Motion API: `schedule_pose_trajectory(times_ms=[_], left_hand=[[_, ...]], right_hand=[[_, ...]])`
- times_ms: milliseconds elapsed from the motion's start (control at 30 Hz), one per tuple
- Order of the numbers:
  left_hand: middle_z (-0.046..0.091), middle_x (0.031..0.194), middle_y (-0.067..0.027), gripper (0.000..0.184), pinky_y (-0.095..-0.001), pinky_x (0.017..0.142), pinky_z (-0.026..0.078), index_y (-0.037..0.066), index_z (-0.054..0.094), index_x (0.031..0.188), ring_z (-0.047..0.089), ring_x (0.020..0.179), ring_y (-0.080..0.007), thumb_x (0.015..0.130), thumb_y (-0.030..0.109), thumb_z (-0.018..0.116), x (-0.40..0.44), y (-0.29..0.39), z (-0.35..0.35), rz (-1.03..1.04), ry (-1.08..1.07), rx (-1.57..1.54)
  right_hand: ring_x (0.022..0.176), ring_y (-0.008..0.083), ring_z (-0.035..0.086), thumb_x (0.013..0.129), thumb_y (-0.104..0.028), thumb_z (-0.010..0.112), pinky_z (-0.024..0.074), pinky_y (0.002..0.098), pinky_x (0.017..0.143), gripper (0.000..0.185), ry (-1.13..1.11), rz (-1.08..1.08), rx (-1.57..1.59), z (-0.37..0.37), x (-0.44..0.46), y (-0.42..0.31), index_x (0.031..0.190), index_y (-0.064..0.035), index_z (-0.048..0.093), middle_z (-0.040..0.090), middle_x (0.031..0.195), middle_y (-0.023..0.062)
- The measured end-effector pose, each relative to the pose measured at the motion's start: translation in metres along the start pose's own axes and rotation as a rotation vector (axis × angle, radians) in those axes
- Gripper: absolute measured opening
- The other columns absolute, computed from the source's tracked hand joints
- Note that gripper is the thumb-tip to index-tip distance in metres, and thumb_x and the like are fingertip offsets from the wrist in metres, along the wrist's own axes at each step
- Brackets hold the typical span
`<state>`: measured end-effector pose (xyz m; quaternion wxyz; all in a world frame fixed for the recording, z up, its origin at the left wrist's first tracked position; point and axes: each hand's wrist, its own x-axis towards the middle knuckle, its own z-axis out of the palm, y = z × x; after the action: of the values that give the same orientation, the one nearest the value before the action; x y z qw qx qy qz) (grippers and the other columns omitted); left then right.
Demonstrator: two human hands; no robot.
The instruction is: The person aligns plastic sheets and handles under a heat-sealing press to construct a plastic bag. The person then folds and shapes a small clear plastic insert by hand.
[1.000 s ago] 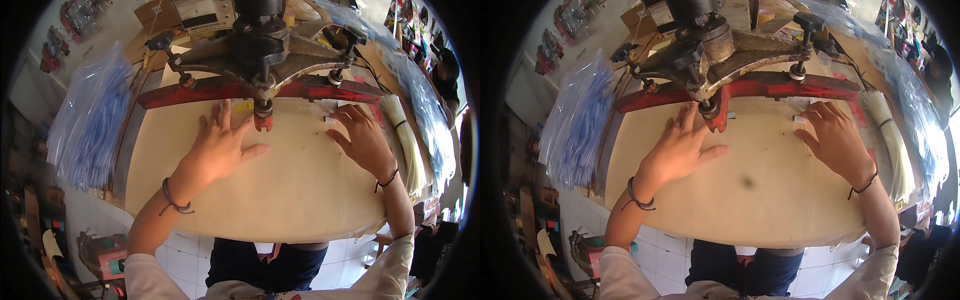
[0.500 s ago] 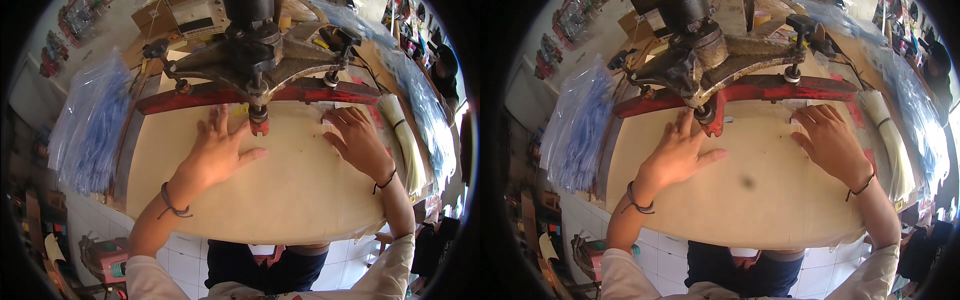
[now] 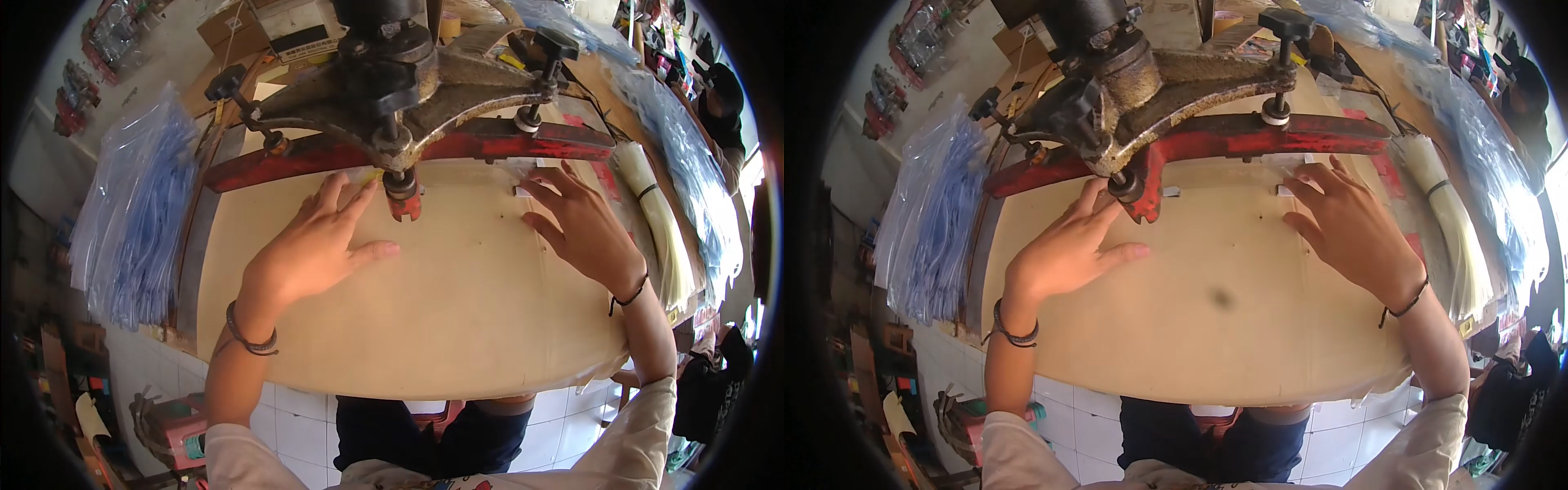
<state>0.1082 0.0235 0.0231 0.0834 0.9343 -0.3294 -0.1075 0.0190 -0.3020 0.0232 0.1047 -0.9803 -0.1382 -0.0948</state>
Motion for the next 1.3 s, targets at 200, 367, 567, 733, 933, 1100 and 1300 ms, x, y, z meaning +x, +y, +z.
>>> schedule_pose_trajectory(times_ms=[200, 367, 567, 733, 933, 1100, 1300], left_hand=[[0.027, 0.155, -0.0299, 0.092, -0.0380, 0.117, 0.035, -0.016, 0.033, 0.145, 0.038, 0.142, -0.0375, 0.094, 0.054, 0.061, -0.006, -0.023, -0.012, 0.126, -0.042, 0.031], [0.030, 0.156, -0.0279, 0.088, -0.0380, 0.117, 0.034, -0.016, 0.033, 0.145, 0.037, 0.142, -0.0383, 0.094, 0.050, 0.061, -0.007, -0.022, -0.015, 0.065, -0.096, -0.065], [0.026, 0.158, -0.0294, 0.090, -0.0374, 0.119, 0.031, -0.013, 0.028, 0.149, 0.031, 0.146, -0.0377, 0.094, 0.049, 0.063, -0.014, -0.013, -0.016, 0.031, -0.107, -0.002], [0.025, 0.156, -0.0344, 0.090, -0.0400, 0.120, 0.031, -0.019, 0.028, 0.145, 0.029, 0.147, -0.0397, 0.095, 0.048, 0.060, -0.020, -0.012, -0.010, 0.052, -0.082, 0.048], [0.021, 0.158, -0.0343, 0.096, -0.0378, 0.121, 0.028, -0.020, 0.021, 0.147, 0.027, 0.147, -0.0403, 0.095, 0.051, 0.060, -0.019, -0.010, -0.011, 0.003, -0.137, 0.027], [0.023, 0.157, -0.0345, 0.097, -0.0390, 0.120, 0.030, -0.020, 0.023, 0.147, 0.030, 0.146, -0.0414, 0.094, 0.053, 0.060, -0.020, -0.010, -0.009, 0.015, -0.114, 0.034], [0.033, 0.150, -0.0366, 0.094, -0.0429, 0.112, 0.042, -0.019, 0.033, 0.143, 0.044, 0.136, -0.0450, 0.091, 0.054, 0.063, -0.017, -0.008, -0.007, 0.021, -0.016, 0.002]], right_hand=[[0.126, 0.0378, 0.054, 0.095, -0.020, 0.063, 0.0347, 0.0458, 0.118, 0.037, -0.017, -0.011, -0.004, 0.002, 0.000, 0.000, 0.127, -0.0006, 0.060, 0.060, 0.130, 0.0166], [0.127, 0.0371, 0.053, 0.095, -0.020, 0.062, 0.0350, 0.0450, 0.118, 0.039, -0.029, -0.001, -0.031, 0.003, -0.003, 0.001, 0.129, -0.0008, 0.058, 0.058, 0.135, 0.0171], [0.127, 0.0364, 0.053, 0.095, -0.019, 0.062, 0.0353, 0.0445, 0.118, 0.041, -0.038, -0.028, -0.059, 0.002, -0.004, 0.002, 0.132, -0.0004, 0.056, 0.058, 0.135, 0.0185], [0.128, 0.0376, 0.052, 0.095, -0.018, 0.062, 0.0402, 0.0446, 0.112, 0.043, -0.050, 0.052, -0.027, 0.001, -0.003, -0.009, 0.134, 0.0000, 0.055, 0.056, 0.137, 0.0205], [0.133, 0.0402, 0.048, 0.097, -0.016, 0.060, 0.0393, 0.0457, 0.112, 0.050, -0.102, 0.110, -0.035, 0.002, -0.005, -0.014, 0.143, -0.0006, 0.048, 0.050, 0.145, 0.0222], [0.132, 0.0404, 0.049, 0.097, -0.016, 0.060, 0.0401, 0.0457, 0.110, 0.049, -0.080, 0.082, -0.022, 0.001, -0.005, -0.014, 0.141, 0.0007, 0.050, 0.051, 0.143, 0.0227], [0.116, 0.0376, 0.056, 0.094, -0.018, 0.061, 0.0469, 0.0453, 0.098, 0.037, 0.057, -0.018, -0.110, 0.008, 0.001, -0.004, 0.125, 0.0018, 0.059, 0.060, 0.122, 0.0200]])
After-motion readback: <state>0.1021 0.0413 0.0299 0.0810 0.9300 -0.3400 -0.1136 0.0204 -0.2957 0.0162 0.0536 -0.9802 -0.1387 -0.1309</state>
